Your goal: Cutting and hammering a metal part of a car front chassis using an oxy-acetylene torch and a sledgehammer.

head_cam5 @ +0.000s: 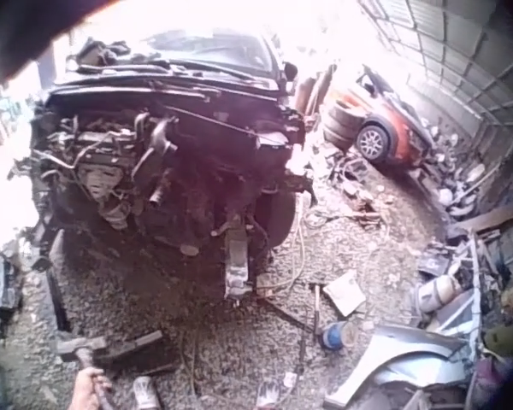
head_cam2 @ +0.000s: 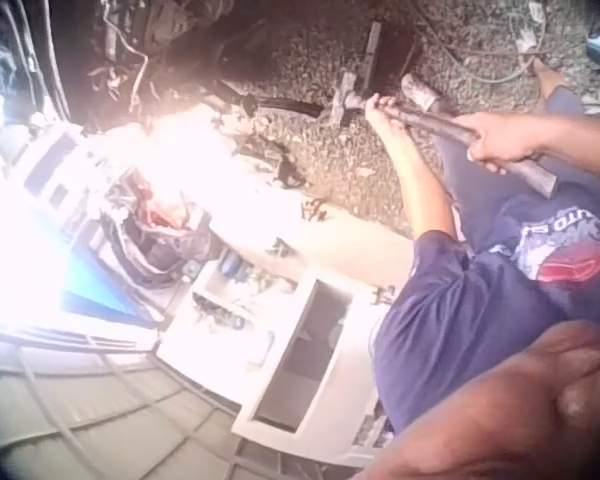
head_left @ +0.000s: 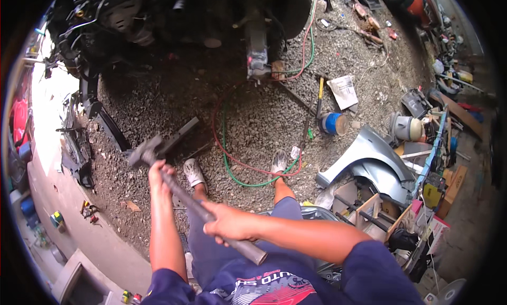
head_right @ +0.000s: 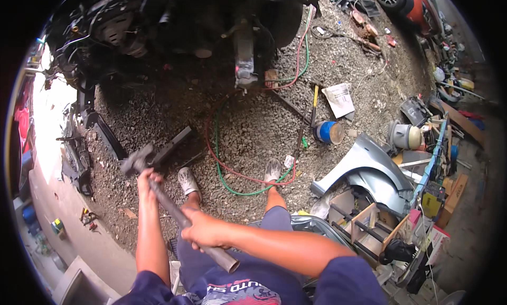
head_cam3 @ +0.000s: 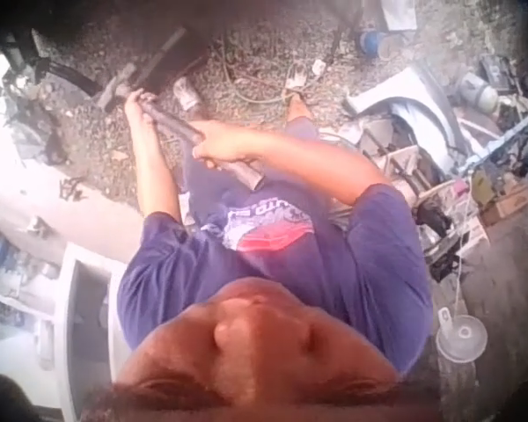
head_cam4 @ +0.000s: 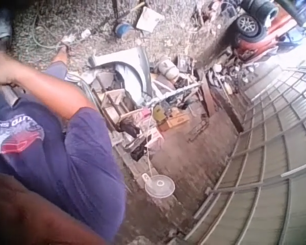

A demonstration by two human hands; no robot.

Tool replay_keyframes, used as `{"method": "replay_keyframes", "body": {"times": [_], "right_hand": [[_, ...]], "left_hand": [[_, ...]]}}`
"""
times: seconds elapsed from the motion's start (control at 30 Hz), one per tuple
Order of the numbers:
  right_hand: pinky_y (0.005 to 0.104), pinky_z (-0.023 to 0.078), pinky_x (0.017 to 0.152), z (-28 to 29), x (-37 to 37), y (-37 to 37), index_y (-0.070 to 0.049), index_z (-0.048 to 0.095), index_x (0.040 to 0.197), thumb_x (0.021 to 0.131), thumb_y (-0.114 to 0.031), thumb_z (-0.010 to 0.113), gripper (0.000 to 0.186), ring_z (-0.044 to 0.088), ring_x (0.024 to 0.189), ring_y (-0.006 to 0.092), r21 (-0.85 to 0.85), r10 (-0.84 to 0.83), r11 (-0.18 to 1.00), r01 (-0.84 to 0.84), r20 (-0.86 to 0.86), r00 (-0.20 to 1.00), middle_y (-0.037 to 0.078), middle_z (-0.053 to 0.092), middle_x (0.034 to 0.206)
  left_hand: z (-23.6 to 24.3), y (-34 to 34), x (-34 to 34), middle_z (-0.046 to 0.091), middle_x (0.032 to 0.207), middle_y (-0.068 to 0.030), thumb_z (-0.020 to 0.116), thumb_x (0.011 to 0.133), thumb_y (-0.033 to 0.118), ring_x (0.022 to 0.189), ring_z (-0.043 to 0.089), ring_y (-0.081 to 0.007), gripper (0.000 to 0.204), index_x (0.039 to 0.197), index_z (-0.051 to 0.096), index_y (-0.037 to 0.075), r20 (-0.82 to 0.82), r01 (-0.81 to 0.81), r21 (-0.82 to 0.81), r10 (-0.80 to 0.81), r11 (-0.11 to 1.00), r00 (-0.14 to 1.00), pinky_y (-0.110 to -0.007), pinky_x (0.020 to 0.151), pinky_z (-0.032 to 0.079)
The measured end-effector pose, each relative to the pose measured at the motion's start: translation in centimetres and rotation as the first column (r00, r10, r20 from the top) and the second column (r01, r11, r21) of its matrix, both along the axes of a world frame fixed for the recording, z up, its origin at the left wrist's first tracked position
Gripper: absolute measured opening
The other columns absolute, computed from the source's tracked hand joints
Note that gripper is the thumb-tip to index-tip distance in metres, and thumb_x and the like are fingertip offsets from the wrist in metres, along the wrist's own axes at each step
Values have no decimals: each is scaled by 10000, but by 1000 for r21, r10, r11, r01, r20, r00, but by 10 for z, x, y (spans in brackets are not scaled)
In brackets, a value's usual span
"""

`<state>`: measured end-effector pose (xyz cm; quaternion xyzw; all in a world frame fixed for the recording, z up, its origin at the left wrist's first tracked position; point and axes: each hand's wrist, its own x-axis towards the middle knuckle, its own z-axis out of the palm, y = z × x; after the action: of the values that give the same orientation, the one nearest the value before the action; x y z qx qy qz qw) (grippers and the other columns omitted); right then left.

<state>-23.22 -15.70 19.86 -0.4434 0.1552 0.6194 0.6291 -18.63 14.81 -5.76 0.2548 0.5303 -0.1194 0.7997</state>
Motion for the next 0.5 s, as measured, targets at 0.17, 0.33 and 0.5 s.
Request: {"method": "replay_keyframes", "body": {"times": [0.17, 0.33, 0.5], "right_hand": [[417, 614, 618, 36, 1, 131, 21, 485, 1518, 919, -63, 692, 640, 744, 804, 250, 215, 368, 879, -426, 261, 892, 152, 717, 1009], [443, 624, 650, 56, -14, 225, 54, 661, 1293, 866, -43, 738, 444, 777, 840, 266, 333, 439, 666, -668, 549, 711, 210, 766, 1025], [436, 610, 649, 30, 30, 158, 65, 666, 1274, 859, -84, 777, 455, 755, 715, 267, 450, 317, 687, -570, 521, 793, 200, 776, 960]], "left_hand": [[108, 193, -146, 460, 708, 59, 661, 977, 74, 590, 463, -96, 211, 859, 503, 150, 143, -353, 368, 323, 860, 936, -263, 566, 464], [265, 311, -270, 511, 765, 22, 617, 1033, 77, 663, 523, -117, 168, 894, 526, 102, 383, -595, 562, 457, 575, 803, -271, 632, 544], [268, 303, -199, 478, 750, 40, 585, 1080, 92, 638, 484, -121, 215, 890, 495, 135, 423, -503, 559, 294, 659, 857, -286, 616, 514]]}}
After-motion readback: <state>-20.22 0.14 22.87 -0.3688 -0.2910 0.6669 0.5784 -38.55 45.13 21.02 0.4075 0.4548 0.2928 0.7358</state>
